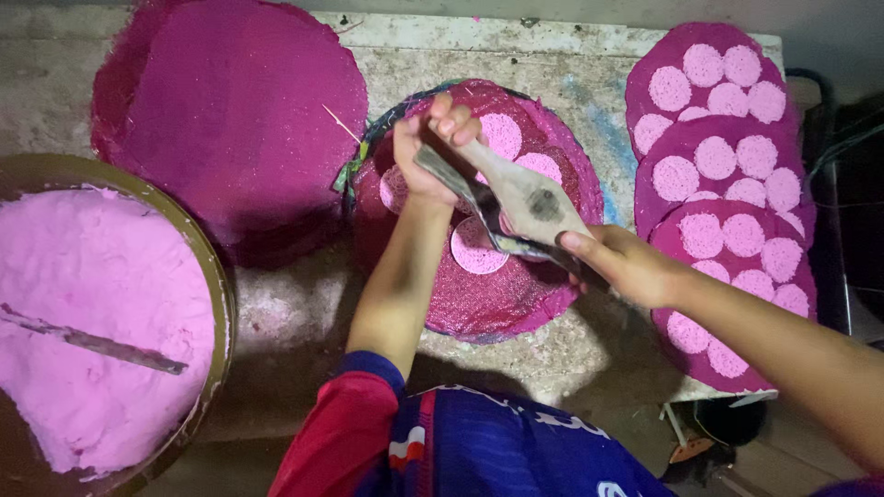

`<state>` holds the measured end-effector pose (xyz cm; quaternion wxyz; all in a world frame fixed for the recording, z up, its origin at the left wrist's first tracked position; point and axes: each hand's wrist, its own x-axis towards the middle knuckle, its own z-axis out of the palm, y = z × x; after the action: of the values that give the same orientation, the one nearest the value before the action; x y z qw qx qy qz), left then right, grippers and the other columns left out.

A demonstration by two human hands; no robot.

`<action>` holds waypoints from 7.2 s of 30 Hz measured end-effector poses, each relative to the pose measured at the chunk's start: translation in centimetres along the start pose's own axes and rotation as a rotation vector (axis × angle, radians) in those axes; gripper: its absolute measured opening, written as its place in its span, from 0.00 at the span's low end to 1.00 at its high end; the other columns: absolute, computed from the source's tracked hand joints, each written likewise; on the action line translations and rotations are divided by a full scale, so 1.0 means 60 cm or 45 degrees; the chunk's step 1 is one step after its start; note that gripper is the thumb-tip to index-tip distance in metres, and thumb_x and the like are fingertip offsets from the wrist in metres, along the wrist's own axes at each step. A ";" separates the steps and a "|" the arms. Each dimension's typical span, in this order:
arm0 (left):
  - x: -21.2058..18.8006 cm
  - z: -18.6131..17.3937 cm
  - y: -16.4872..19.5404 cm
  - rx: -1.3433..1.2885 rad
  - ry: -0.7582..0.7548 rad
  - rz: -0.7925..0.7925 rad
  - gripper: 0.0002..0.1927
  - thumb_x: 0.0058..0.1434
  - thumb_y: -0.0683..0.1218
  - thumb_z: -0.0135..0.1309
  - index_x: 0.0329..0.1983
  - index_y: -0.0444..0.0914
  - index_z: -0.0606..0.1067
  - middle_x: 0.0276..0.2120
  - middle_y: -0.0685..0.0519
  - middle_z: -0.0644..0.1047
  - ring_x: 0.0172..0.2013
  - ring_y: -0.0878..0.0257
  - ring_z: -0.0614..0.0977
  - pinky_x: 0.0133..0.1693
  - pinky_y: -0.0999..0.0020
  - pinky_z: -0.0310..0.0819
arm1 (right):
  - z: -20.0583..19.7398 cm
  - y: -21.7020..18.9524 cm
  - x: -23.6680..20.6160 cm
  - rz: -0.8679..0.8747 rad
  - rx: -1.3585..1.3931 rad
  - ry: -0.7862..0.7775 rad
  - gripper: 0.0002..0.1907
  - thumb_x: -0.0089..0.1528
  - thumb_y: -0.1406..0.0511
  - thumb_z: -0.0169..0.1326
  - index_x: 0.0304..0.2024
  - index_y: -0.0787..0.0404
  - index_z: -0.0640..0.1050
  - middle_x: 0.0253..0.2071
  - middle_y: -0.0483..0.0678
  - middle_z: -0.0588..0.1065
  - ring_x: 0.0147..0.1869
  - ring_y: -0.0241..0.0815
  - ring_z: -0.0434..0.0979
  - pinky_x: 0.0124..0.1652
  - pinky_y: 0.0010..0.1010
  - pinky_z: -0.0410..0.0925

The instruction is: The person holds a handheld batter depositor and dispenses rounds of pink batter onto circular pink mats arranged on a work table, placing each deposited round beside the others. When the depositor empties, the person refills it with batter from a large basin and resumes depositing rounds onto the mats.

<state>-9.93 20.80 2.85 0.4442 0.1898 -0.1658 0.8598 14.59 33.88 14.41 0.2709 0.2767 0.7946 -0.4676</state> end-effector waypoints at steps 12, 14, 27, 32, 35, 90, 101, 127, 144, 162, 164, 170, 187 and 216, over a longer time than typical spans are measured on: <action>-0.151 -0.048 0.011 1.361 1.000 -0.858 0.32 0.69 0.61 0.25 0.74 0.48 0.51 0.33 0.54 0.78 0.16 0.69 0.66 0.16 0.74 0.59 | 0.036 0.080 0.003 -0.452 0.292 0.006 0.38 0.66 0.39 0.35 0.48 0.63 0.78 0.34 0.48 0.79 0.37 0.38 0.80 0.39 0.30 0.71; -0.186 -0.043 0.002 1.724 0.870 -0.745 0.32 0.69 0.54 0.37 0.76 0.43 0.51 0.37 0.53 0.80 0.23 0.68 0.72 0.22 0.73 0.65 | 0.040 0.098 0.005 -0.544 0.287 0.042 0.39 0.68 0.39 0.33 0.47 0.65 0.78 0.35 0.48 0.80 0.39 0.38 0.81 0.43 0.30 0.73; -0.235 0.134 -0.069 3.172 0.372 -0.195 0.58 0.42 0.53 0.75 0.70 0.28 0.55 0.57 0.35 0.71 0.56 0.42 0.71 0.57 0.47 0.64 | 0.130 0.139 -0.046 -1.024 0.868 0.650 0.52 0.64 0.32 0.43 0.70 0.68 0.59 0.63 0.54 0.67 0.64 0.48 0.70 0.62 0.43 0.64; -0.215 0.138 -0.098 3.216 0.527 -0.449 0.62 0.40 0.56 0.75 0.72 0.32 0.54 0.58 0.41 0.69 0.58 0.45 0.68 0.56 0.44 0.60 | 0.172 0.144 -0.069 -0.941 1.100 0.603 0.57 0.59 0.28 0.46 0.69 0.67 0.60 0.55 0.55 0.72 0.55 0.49 0.75 0.54 0.47 0.70; -0.224 0.144 -0.096 3.223 0.543 -0.342 0.60 0.41 0.54 0.76 0.72 0.32 0.56 0.58 0.41 0.69 0.57 0.45 0.69 0.57 0.44 0.60 | 0.183 0.163 -0.083 -0.946 1.069 0.638 0.59 0.58 0.27 0.47 0.70 0.67 0.61 0.53 0.55 0.72 0.52 0.49 0.75 0.53 0.46 0.69; -0.126 0.045 0.165 0.213 0.098 0.463 0.15 0.72 0.58 0.42 0.36 0.45 0.69 0.28 0.60 0.70 0.33 0.65 0.73 0.49 0.60 0.76 | 0.073 -0.197 0.071 -0.126 -0.607 0.071 0.41 0.63 0.37 0.40 0.42 0.67 0.81 0.22 0.56 0.76 0.29 0.49 0.80 0.37 0.43 0.71; -0.166 0.058 0.198 0.400 0.213 0.505 0.19 0.74 0.62 0.41 0.35 0.45 0.69 0.28 0.59 0.71 0.31 0.66 0.72 0.43 0.58 0.76 | 0.121 -0.207 0.071 -0.066 -0.277 -0.118 0.42 0.64 0.37 0.36 0.40 0.66 0.84 0.23 0.50 0.76 0.28 0.43 0.78 0.33 0.39 0.74; -0.184 0.140 0.184 1.451 0.821 0.278 0.19 0.74 0.54 0.41 0.56 0.37 0.73 0.51 0.50 0.77 0.53 0.58 0.77 0.58 0.58 0.70 | 0.154 -0.108 0.062 -0.832 0.058 0.250 0.40 0.63 0.38 0.49 0.53 0.68 0.75 0.35 0.49 0.79 0.38 0.40 0.79 0.40 0.34 0.73; -0.325 0.190 -0.004 3.220 0.462 -0.083 0.61 0.43 0.55 0.76 0.75 0.34 0.54 0.61 0.40 0.71 0.60 0.46 0.69 0.60 0.46 0.60 | 0.192 0.152 -0.072 -0.929 0.751 0.818 0.47 0.62 0.30 0.48 0.52 0.69 0.72 0.37 0.47 0.72 0.34 0.35 0.70 0.33 0.28 0.61; -0.368 0.229 -0.091 3.364 0.369 -0.518 0.64 0.47 0.61 0.69 0.76 0.31 0.47 0.60 0.41 0.72 0.62 0.46 0.68 0.61 0.46 0.55 | 0.249 0.220 -0.136 -0.872 0.712 0.927 0.46 0.64 0.30 0.39 0.51 0.66 0.71 0.28 0.46 0.71 0.28 0.34 0.66 0.28 0.26 0.58; -0.363 0.257 -0.090 3.422 0.272 -0.284 0.65 0.44 0.63 0.71 0.75 0.31 0.47 0.63 0.35 0.68 0.63 0.43 0.66 0.60 0.46 0.54 | 0.258 0.193 -0.145 -0.865 0.697 0.834 0.45 0.63 0.31 0.40 0.51 0.65 0.73 0.27 0.44 0.72 0.27 0.32 0.67 0.28 0.25 0.58; -0.368 0.417 -0.057 3.339 -0.178 -0.484 0.37 0.45 0.55 0.66 0.55 0.32 0.69 0.51 0.38 0.74 0.55 0.44 0.73 0.56 0.44 0.62 | 0.262 0.008 -0.229 -1.159 -0.254 0.518 0.34 0.54 0.44 0.62 0.43 0.68 0.77 0.31 0.49 0.75 0.33 0.45 0.75 0.34 0.38 0.69; -0.560 0.775 0.138 2.549 0.379 -0.906 0.15 0.61 0.46 0.55 0.51 0.45 0.81 0.35 0.50 0.85 0.36 0.58 0.88 0.38 0.63 0.79 | 0.390 -0.376 -0.239 -1.466 -0.417 -1.179 0.20 0.73 0.54 0.55 0.37 0.64 0.71 0.28 0.52 0.71 0.33 0.53 0.75 0.34 0.39 0.64; -0.781 0.564 0.577 3.065 1.176 1.082 0.23 0.62 0.41 0.60 0.59 0.30 0.68 0.45 0.49 0.79 0.45 0.59 0.80 0.49 0.64 0.73 | 0.746 -0.669 0.188 -1.152 -1.343 0.153 0.16 0.56 0.58 0.61 0.39 0.62 0.78 0.36 0.60 0.78 0.41 0.62 0.80 0.41 0.51 0.72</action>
<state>-7.47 -46.46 6.18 -0.2782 0.0886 0.7996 0.5248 -13.43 -20.42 11.79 0.1033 -0.2248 0.9664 -0.0701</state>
